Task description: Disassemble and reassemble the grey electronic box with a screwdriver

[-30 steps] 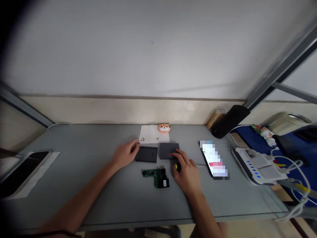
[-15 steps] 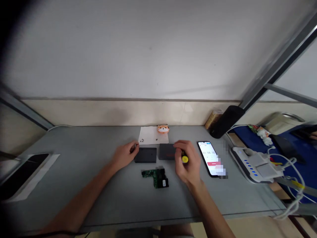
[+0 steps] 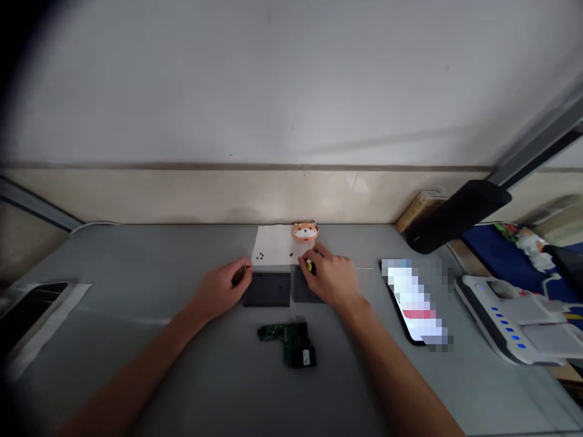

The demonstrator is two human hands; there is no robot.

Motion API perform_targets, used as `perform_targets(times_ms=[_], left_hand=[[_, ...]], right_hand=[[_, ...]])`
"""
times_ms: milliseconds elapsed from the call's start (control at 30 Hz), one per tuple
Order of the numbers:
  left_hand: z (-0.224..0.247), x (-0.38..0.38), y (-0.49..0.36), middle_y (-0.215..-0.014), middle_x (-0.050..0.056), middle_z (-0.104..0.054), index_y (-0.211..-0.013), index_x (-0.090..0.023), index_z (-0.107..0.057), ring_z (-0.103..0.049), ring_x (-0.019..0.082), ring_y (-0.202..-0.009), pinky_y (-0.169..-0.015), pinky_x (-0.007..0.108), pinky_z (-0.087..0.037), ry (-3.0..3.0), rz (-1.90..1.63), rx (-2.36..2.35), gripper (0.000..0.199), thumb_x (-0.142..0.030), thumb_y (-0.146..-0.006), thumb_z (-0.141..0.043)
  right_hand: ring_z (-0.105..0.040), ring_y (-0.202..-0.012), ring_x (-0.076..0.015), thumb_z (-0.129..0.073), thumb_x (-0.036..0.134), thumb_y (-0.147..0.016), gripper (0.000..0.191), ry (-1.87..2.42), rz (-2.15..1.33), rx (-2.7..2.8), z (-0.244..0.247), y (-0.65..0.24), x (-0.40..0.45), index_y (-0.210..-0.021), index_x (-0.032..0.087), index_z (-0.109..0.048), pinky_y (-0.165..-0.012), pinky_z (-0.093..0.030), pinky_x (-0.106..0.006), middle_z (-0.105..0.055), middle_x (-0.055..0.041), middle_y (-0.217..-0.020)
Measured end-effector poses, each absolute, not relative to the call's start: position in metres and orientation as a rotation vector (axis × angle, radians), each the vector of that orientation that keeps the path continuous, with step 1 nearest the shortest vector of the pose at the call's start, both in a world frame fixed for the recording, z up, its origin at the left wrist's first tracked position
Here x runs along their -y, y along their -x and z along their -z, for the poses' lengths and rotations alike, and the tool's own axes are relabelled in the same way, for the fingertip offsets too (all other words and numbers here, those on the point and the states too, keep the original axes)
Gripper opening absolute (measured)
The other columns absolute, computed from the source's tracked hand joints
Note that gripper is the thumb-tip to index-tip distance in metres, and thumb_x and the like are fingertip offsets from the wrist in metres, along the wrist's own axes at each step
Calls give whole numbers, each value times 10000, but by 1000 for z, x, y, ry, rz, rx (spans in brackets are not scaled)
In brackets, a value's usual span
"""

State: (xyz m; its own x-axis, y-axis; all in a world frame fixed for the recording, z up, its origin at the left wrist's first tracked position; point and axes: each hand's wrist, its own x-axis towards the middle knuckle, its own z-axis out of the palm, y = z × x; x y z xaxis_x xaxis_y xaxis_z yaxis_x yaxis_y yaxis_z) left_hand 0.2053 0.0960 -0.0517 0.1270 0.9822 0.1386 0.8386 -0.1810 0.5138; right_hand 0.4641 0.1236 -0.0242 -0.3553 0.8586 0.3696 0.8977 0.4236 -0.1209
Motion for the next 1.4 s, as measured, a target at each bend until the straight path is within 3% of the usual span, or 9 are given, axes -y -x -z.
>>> perform_targets(times_ms=[133,333,767,1133,1400], left_hand=[[54,-94,-205,-709,2,-667,-895,-248,-675,-587,162,-612,-676,277,-449,-2119,-671,-1787,259,-357,-962,-450],[53,-95,-203,-987,78,-731,-1099,-224,-725,-686,225,-927,-843,322,-534,-2154,-820,-1796,418,-373,-1052,-337],[57,-99,-203,-894,83,-721,-1125,-196,-747,-702,240,-861,-798,365,-573,-2394,-721,-1847,377,-277,-1060,-385],[61,-98,-199,-1106,86,-781,-1164,-217,-705,-749,234,-982,-865,352,-594,-2313,-912,-1667,331,-258,-1054,-397],[60,-96,-200,-1085,92,-791,-1212,-214,-693,-756,233,-941,-847,335,-591,-2291,-879,-1595,345,-311,-1033,-414]], right_hand=[[-654,-592,-155,-531,363,-1012,303,1511,93,2350,30,-462,-128,-860,244,-764,-507,-248,-298,-766,-30,-853],[-619,-553,-144,-506,385,-1024,350,1430,84,2309,34,-465,-129,-818,238,-747,-511,-240,-288,-755,-15,-796],[-698,-716,-182,-485,377,-1038,349,1521,-19,2455,20,-466,-130,-903,237,-774,-561,-302,-285,-782,-44,-934],[-694,-742,-184,-494,371,-1038,319,1606,-104,2468,11,-464,-127,-1009,245,-785,-595,-316,-294,-799,-53,-1010],[-713,-815,-213,-462,381,-1051,346,1622,-106,2456,8,-467,-127,-1013,232,-771,-620,-303,-307,-804,-66,-1039]])
